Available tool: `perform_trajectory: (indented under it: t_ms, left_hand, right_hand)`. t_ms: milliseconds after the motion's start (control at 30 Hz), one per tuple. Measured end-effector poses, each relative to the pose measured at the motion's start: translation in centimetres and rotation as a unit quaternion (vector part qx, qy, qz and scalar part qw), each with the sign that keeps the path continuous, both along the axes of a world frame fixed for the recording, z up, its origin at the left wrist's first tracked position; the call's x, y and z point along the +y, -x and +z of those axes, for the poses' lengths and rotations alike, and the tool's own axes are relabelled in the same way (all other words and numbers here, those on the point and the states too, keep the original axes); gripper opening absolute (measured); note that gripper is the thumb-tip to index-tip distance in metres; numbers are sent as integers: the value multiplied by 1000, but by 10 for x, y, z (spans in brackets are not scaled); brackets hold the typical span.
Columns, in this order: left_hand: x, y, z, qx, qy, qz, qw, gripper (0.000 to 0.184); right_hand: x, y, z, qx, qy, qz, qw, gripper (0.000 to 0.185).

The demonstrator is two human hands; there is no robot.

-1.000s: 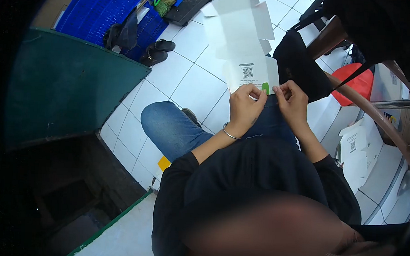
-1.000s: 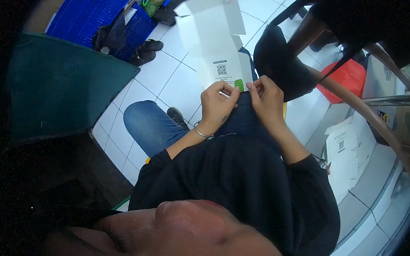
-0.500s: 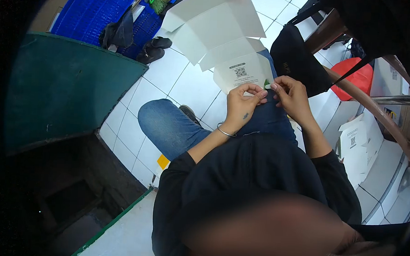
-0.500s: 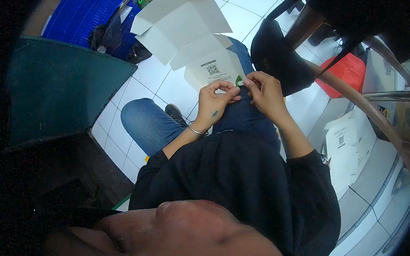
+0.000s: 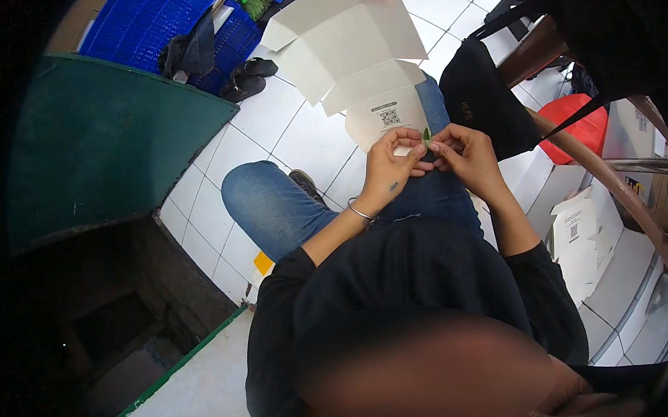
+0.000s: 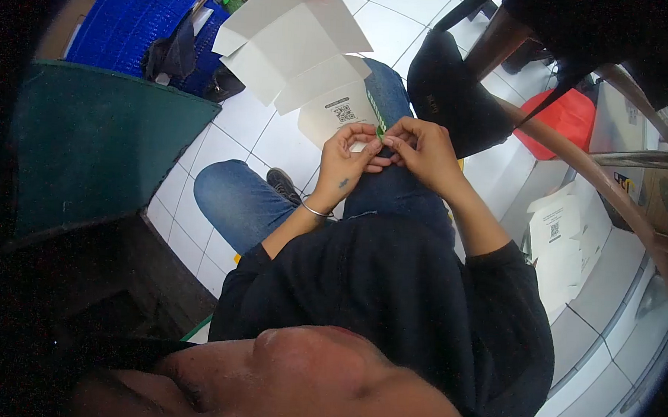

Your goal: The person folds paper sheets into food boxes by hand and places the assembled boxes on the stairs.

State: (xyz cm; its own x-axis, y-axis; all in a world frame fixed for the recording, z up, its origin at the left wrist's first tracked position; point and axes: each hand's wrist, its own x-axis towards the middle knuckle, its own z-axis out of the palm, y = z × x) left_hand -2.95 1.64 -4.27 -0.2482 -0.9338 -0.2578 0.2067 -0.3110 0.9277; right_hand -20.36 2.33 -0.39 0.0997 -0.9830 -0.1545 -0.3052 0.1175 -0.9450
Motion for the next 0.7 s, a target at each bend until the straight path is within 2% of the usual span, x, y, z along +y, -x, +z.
perform_trajectory:
  t_ms: [67,167,267,367,433,467,500,533,567,600,667,700]
  left_hand:
    - [-4,-2,-5,8,-11,-34,999,21]
    - [-6,-7,-4,-6,-7,-68,998,25]
    - [-8,-12,15,-2,-15,-98,995,28]
    - [-7,-16,31,54,-25,-160,985,28]
    - [-8,-20,46,107,-61,-215,969,32]
    - [-9,-22,49,66,-40,-219,973,32]
    - [-11,-25,51,25,-19,-222,975,32]
    - [-13,-26,52,-16,2,-226,974,32]
    - [-12,-27,50,-69,50,-182,980,27]
    - [-10,-25,51,-65,51,-161,984,26]
    - [-4,-22,55,-56,51,-116,990,26]
    - [-4,-25,62,-59,-2,-146,988,21]
  right_hand:
    - [-1,-2,-2,-23,-22,-2,999,12]
    - [-6,5,-6,68,-2,63,996,14]
    - [-8,0,-2,63,112,22,991,30]
    - [-6,-8,3,-102,69,16,992,40]
    - [-3,-8,-8,-182,-8,94,979,45]
    - [-1,-11,-8,-222,-47,132,965,48]
    - [4,-11,-2,-210,-121,139,960,59]
    - [6,-14,-1,-256,-143,125,948,58]
    - [8,-19,-2,-302,-165,110,933,58]
    - [9,-22,-2,-346,-187,95,915,57]
    - [8,-25,-8,-307,-155,56,937,56]
    - [8,-26,-9,-288,-138,37,947,55]
